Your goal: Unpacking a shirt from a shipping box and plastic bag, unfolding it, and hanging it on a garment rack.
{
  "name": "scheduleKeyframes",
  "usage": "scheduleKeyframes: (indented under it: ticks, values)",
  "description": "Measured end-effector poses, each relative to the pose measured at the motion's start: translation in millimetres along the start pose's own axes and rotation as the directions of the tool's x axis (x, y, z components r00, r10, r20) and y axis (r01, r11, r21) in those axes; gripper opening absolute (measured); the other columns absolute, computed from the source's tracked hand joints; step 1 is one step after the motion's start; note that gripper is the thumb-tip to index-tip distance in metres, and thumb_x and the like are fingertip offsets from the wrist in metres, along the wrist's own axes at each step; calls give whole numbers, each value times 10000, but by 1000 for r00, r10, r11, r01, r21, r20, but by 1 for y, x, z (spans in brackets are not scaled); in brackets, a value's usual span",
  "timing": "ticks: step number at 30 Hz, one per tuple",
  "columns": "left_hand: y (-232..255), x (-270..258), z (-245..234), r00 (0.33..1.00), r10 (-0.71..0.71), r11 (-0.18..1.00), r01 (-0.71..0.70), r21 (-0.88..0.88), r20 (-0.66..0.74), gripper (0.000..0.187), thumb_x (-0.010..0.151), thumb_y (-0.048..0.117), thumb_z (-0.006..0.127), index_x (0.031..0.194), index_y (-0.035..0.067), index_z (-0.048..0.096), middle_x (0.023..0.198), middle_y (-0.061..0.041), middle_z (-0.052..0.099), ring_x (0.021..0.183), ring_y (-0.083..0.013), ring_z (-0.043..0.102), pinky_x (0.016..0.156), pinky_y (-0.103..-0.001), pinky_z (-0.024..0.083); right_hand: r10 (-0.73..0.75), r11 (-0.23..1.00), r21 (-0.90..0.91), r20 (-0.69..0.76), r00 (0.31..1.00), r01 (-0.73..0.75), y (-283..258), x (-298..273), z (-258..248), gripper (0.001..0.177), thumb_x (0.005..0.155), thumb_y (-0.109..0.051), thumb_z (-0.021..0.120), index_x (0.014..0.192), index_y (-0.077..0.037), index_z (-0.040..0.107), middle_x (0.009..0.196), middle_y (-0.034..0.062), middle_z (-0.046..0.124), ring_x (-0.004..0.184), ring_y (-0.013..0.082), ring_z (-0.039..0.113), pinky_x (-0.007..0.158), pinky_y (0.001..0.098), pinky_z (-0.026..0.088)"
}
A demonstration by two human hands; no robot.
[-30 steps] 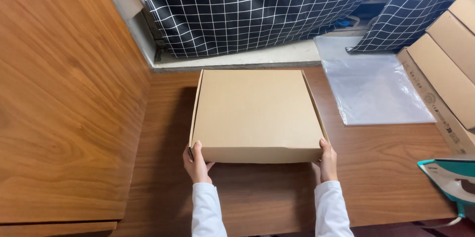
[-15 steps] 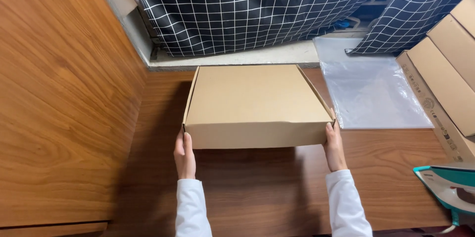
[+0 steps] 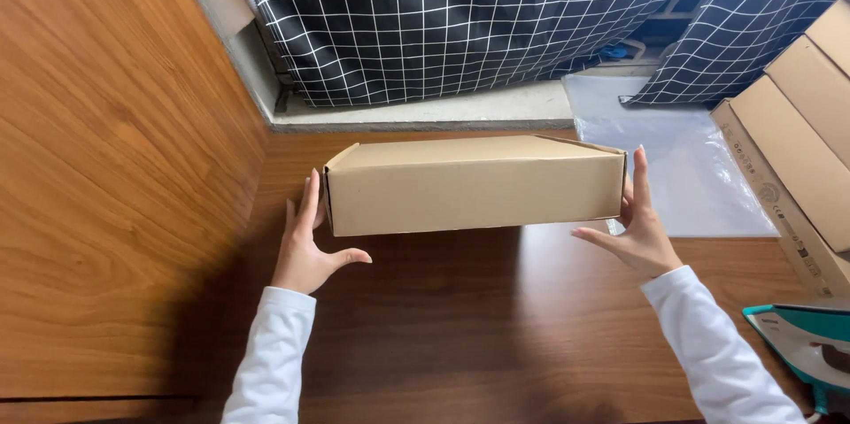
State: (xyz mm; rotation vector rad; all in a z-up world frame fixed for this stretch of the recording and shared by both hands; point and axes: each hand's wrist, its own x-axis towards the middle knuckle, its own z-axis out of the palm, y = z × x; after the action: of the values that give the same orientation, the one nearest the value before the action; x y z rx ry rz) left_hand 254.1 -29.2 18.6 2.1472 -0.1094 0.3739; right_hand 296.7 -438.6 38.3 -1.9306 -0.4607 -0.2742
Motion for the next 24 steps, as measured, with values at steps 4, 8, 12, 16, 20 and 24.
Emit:
scheduleKeyframes:
  ticks: [4, 8, 12, 16, 20, 24]
  values:
    - [23, 10, -19, 990, -77, 993, 66, 96, 114, 1312, 423, 373, 853, 1423, 252, 13, 1308, -134, 422, 1282, -382, 191, 1084, -483, -15, 50, 997, -51, 18, 999, -49, -14, 5, -7, 1178, 575, 96, 697, 1387, -170, -112, 1365, 257, 279, 1110, 439, 421, 932, 489, 347]
    - [36, 20, -25, 988, -80, 976, 49, 213, 136, 1227, 490, 363, 826, 1420, 295, 29, 1248, -144, 481, 1250, -370, 283, 1089, -473, 25, 126, 987, -105, 19, 992, -123, -35, 6, -5, 1100, 559, 71, 714, 1410, -163, 58, 1319, 231, 360, 1086, 401, 456, 919, 445, 378]
    - [40, 23, -28, 989, -57, 964, 19, 266, 134, 1088, 592, 230, 776, 1420, 305, 76, 1183, -165, 532, 1182, -299, 420, 1090, -440, 36, 150, 977, -157, 15, 989, -146, -27, 13, -11, 1033, 560, 41, 731, 1399, -193, 175, 1318, 204, 381, 1094, 386, 452, 921, 410, 388]
    - [40, 27, -33, 979, -85, 972, 41, 233, 185, 1068, 578, 248, 790, 1410, 312, 123, 1337, -113, 387, 1136, -329, 451, 1082, -463, 9, 172, 972, -163, 16, 985, -167, -36, 13, -11, 1018, 561, 38, 733, 1395, -176, 190, 1327, 223, 361, 1112, 403, 419, 937, 430, 369]
    - [37, 29, -35, 971, -106, 976, 61, 209, 212, 1036, 575, 255, 793, 1395, 339, 164, 1379, -63, 337, 1133, -329, 446, 1088, -456, 17, 177, 971, -165, 3, 984, -174, -36, 15, -11, 1007, 558, 29, 738, 1390, -189, 215, 1319, 227, 369, 1110, 412, 411, 933, 435, 367]
    - [29, 28, -35, 970, -106, 985, 72, 159, 221, 1019, 575, 234, 792, 1386, 352, 185, 1405, -9, 302, 1139, -301, 446, 1086, -458, 46, 190, 967, -171, 1, 982, -187, -36, 13, -12, 974, 575, 17, 730, 1389, -208, 244, 1314, 201, 390, 1114, 385, 413, 926, 426, 366]
